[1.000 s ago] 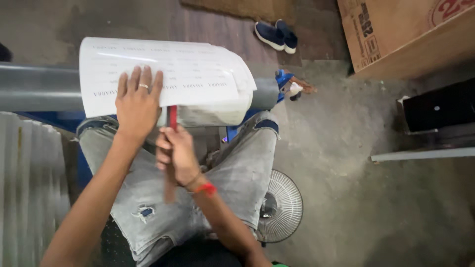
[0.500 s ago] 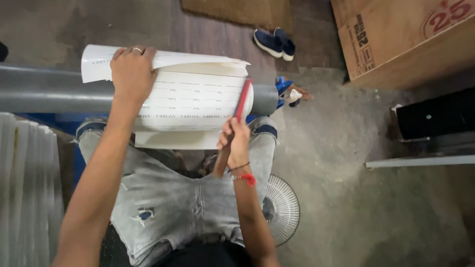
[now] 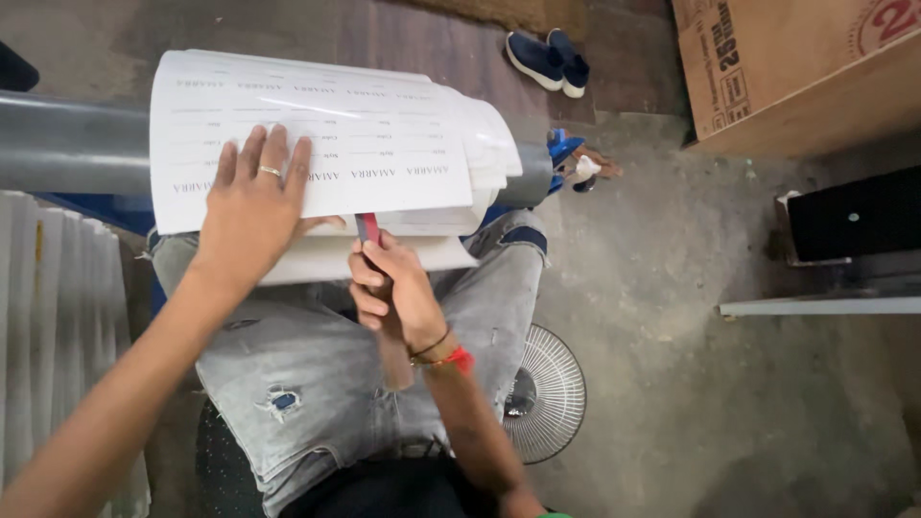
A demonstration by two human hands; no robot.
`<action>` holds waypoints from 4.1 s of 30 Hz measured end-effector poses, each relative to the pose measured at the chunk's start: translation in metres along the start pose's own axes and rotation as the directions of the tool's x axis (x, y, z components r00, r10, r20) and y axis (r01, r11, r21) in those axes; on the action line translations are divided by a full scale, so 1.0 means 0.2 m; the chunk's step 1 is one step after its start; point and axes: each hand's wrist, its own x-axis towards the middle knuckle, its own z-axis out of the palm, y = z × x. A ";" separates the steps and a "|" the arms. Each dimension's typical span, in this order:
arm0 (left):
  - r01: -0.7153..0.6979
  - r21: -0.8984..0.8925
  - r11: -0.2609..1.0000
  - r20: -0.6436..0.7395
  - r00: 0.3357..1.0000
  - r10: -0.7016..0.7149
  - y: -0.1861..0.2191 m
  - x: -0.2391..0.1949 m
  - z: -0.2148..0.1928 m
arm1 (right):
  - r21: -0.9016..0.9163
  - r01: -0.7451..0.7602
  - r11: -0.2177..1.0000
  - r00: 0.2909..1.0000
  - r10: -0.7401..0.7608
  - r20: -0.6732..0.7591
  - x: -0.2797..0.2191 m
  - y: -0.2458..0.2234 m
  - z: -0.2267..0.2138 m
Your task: The person applies a red adhesive substance to the edge of a stack of printed sheets using a brush and then separates the sheets one by one.
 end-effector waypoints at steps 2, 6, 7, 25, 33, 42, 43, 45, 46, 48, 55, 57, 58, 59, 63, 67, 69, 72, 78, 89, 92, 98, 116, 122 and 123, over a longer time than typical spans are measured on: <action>0.021 0.032 0.999 -0.002 1.000 -0.021 0.01 0.09 0.02 | -0.016 -0.016 1.000 1.000 0.016 -0.018 0.02 -0.07 -0.08; 0.242 -0.221 0.945 0.234 0.954 -0.189 -0.09 0.36 0.24 | -0.037 0.185 0.982 0.931 -0.187 -0.312 0.13 -0.07 -0.30; 0.232 -0.208 0.950 0.218 0.958 -0.186 -0.10 0.38 0.30 | -0.050 0.281 0.958 0.869 -0.276 -0.411 0.14 -0.09 -0.37; 0.033 0.109 0.993 0.051 0.998 -0.038 -0.05 0.17 0.06 | 0.008 0.031 0.999 0.998 -0.031 -0.052 -0.01 -0.09 -0.07; 0.157 -0.176 0.972 0.049 0.987 -0.151 -0.13 0.33 0.38 | -0.050 0.399 0.916 0.802 -0.375 -0.465 0.19 -0.24 -0.53; -0.100 0.084 0.991 0.004 0.995 0.100 -0.06 0.04 0.18 | -0.072 0.061 0.996 0.977 -0.074 -0.200 0.19 0.15 0.02; -0.100 0.092 0.991 -0.005 0.995 0.101 -0.06 0.04 0.14 | -0.032 0.029 0.999 0.991 -0.033 -0.133 0.16 0.15 0.03; -0.107 0.106 0.989 -0.018 0.994 0.109 -0.09 0.07 0.09 | 0.046 -0.041 0.998 0.999 0.041 0.004 0.10 0.11 -0.01; -0.021 -0.039 0.999 0.027 0.999 0.022 -0.11 0.08 0.10 | 0.042 -0.037 0.998 0.999 0.038 -0.016 0.08 0.08 -0.04; 0.165 -0.306 0.938 0.143 0.982 -0.126 -0.16 0.17 0.16 | 0.028 -0.023 0.999 0.998 0.024 -0.050 0.08 0.01 -0.12; 0.147 -0.190 0.971 -0.029 0.987 -0.155 -0.15 0.26 0.43 | -0.189 0.323 0.927 0.783 -0.374 -0.497 0.16 -0.18 -0.49; 0.100 -0.173 0.980 -0.048 0.993 -0.109 -0.14 0.20 0.38 | -0.187 0.364 0.913 0.761 -0.407 -0.505 0.19 -0.24 -0.63; 0.096 -0.177 0.980 -0.046 0.993 -0.105 -0.14 0.18 0.34 | -0.192 0.373 0.908 0.752 -0.417 -0.510 0.21 -0.25 -0.66; 0.092 -0.181 0.979 -0.045 0.994 -0.101 -0.13 0.15 0.29 | -0.197 0.383 0.902 0.743 -0.428 -0.515 0.24 -0.24 -0.67; 0.143 -0.231 0.962 -0.028 0.988 -0.154 -0.08 0.14 0.20 | -0.183 0.386 0.904 0.692 -0.415 -0.591 0.38 0.05 -0.41; 0.094 -0.209 0.973 -0.026 0.994 -0.102 -0.03 0.14 0.18 | -0.203 0.016 0.979 0.881 -0.109 -0.460 0.39 0.47 0.12; 0.081 -0.210 0.974 0.017 0.997 -0.079 -0.04 0.16 0.15 | -0.096 -0.003 0.995 0.932 -0.032 -0.361 0.33 0.43 0.24; 0.006 -0.164 0.986 0.133 0.991 0.016 -0.07 0.14 0.04 | -0.086 0.087 0.992 0.934 -0.111 -0.341 0.16 0.20 0.20; -0.168 0.055 0.984 0.119 0.980 0.161 -0.02 0.12 -0.16 | -0.184 0.048 0.982 0.994 -0.065 -0.088 -0.10 -0.14 -0.09; -0.352 0.071 0.933 0.295 0.901 0.318 -0.13 0.27 -0.05 | -0.959 0.010 -0.283 0.998 -0.057 0.027 -0.81 -0.07 -0.27; -0.370 0.130 0.920 0.276 0.905 0.324 -0.10 0.25 -0.07 | -0.794 0.319 -0.517 0.908 -0.074 0.413 -1.03 0.05 -0.38; -0.416 0.244 0.876 0.297 0.892 0.341 0.01 0.09 -0.22 | -0.981 0.098 0.167 0.991 -0.106 0.081 -0.79 -0.04 -0.76; 0.493 -0.497 0.715 0.334 0.868 -0.367 0.23 -0.73 -0.42 | -0.506 0.069 0.860 0.964 -0.188 -0.189 -0.32 -0.34 -0.59; 0.838 -0.513 -0.186 0.638 0.227 -0.736 0.08 -0.49 -0.28 | -0.331 0.017 0.943 0.964 -0.104 -0.246 -0.36 -0.24 -0.56; 0.906 -0.424 -0.015 0.622 0.279 -0.732 0.14 -0.46 -0.22 | -0.395 0.027 0.918 0.953 -0.143 -0.267 -0.36 -0.24 -0.56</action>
